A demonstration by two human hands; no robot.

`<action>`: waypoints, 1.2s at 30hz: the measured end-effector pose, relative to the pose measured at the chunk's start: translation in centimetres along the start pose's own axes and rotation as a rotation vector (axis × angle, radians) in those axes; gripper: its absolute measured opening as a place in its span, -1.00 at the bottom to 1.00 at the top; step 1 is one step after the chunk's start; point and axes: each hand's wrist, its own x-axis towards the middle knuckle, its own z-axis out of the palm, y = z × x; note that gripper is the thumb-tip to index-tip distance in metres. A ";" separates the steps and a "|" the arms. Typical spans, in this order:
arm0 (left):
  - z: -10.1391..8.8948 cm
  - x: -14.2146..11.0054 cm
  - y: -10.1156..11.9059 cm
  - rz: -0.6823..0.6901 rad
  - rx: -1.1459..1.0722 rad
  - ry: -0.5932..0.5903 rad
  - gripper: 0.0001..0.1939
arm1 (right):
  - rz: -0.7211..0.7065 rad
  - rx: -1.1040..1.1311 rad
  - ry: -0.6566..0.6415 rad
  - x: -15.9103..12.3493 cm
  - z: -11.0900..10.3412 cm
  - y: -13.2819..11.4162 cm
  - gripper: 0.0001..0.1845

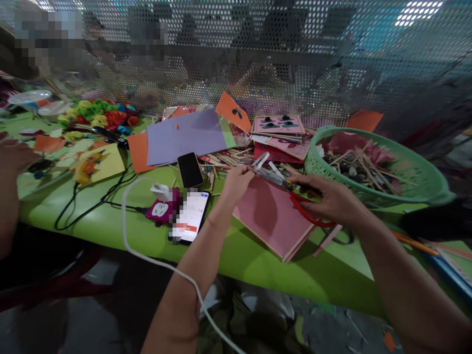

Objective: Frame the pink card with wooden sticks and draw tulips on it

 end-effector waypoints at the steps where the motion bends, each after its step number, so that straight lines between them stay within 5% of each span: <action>1: 0.0 -0.1 0.1 -0.007 -0.006 -0.010 -0.84 | 0.002 -0.014 -0.002 0.0 0.0 0.0 -0.48; 15: 0.2 -0.3 0.4 -0.027 -0.147 -0.099 -0.80 | -0.048 -0.132 0.058 0.0 0.0 -1.0 -0.56; 27: 0.2 -0.5 0.7 -0.018 -0.056 -0.068 -0.76 | -0.143 -0.218 0.082 0.0 0.0 -0.9 -0.57; 36: 0.3 -0.3 0.4 -0.015 -0.035 -0.087 -0.77 | -0.079 -0.174 0.076 -0.1 -0.3 -0.7 -0.62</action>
